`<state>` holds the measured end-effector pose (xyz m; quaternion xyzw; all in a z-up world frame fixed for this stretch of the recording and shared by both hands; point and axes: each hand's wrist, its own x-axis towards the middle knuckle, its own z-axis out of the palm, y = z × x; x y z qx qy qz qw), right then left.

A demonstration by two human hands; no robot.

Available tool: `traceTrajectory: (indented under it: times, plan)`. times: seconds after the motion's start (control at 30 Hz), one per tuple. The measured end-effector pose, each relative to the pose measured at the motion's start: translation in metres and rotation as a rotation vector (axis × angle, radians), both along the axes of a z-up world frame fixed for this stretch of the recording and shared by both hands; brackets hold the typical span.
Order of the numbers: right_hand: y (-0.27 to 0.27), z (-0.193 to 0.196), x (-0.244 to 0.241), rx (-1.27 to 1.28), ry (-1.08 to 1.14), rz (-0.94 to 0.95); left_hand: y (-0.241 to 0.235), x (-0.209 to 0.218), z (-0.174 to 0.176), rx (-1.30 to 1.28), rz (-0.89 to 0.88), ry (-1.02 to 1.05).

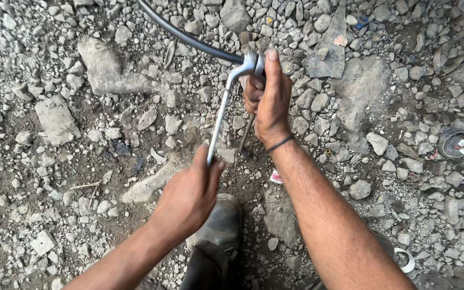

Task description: The person uses two wrenches to tighten a metal fitting on a black hose. They repeatedly adjust the wrenches and rotate the fitting to secure it, then inspect the connection by hand.

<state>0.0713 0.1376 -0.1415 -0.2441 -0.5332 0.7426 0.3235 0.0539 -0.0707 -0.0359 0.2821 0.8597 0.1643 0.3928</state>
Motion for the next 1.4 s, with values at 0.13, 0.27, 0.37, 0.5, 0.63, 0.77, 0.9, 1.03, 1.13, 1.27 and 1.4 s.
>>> traceTrajectory:
  times: [0.13,0.27,0.37,0.5,0.63,0.77,0.9,1.03,1.13,1.27,1.4]
  plan:
    - [0.007,-0.003,-0.014,-0.087,-0.025,0.013,-0.009,-0.005,0.005,-0.135,0.069,-0.237]
    - [0.017,-0.002,-0.019,-0.129,-0.048,0.012,0.014,-0.001,0.012,-0.059,0.159,-0.236]
    - [0.023,-0.006,-0.019,-0.181,-0.007,0.066,0.029,0.009,0.017,-0.169,0.273,-0.288]
    - [0.028,-0.015,-0.024,-0.256,0.008,0.102,0.034,0.012,0.016,-0.172,0.325,-0.319]
    - [0.033,-0.013,-0.031,-0.257,0.003,0.156,0.041,0.011,0.006,-0.101,0.342,-0.295]
    - [0.045,-0.01,-0.038,-0.237,-0.075,0.161,0.048,0.005,-0.033,-0.146,0.312,-0.272]
    - [0.027,-0.011,-0.047,-0.4,-0.083,0.175,0.029,-0.012,-0.101,0.001,0.25,-0.047]
    - [0.003,-0.004,-0.076,-0.21,-0.244,0.133,0.001,-0.022,-0.139,0.326,0.288,0.186]
    - [-0.002,-0.008,-0.069,-0.149,-0.215,0.137,-0.01,-0.023,-0.146,0.274,0.308,0.11]
    - [0.003,-0.006,-0.04,-0.168,-0.114,0.122,-0.002,-0.026,-0.121,0.22,0.329,0.007]
    - [0.002,0.008,-0.016,-0.133,-0.013,0.153,0.036,-0.043,-0.085,0.777,0.347,-0.148]
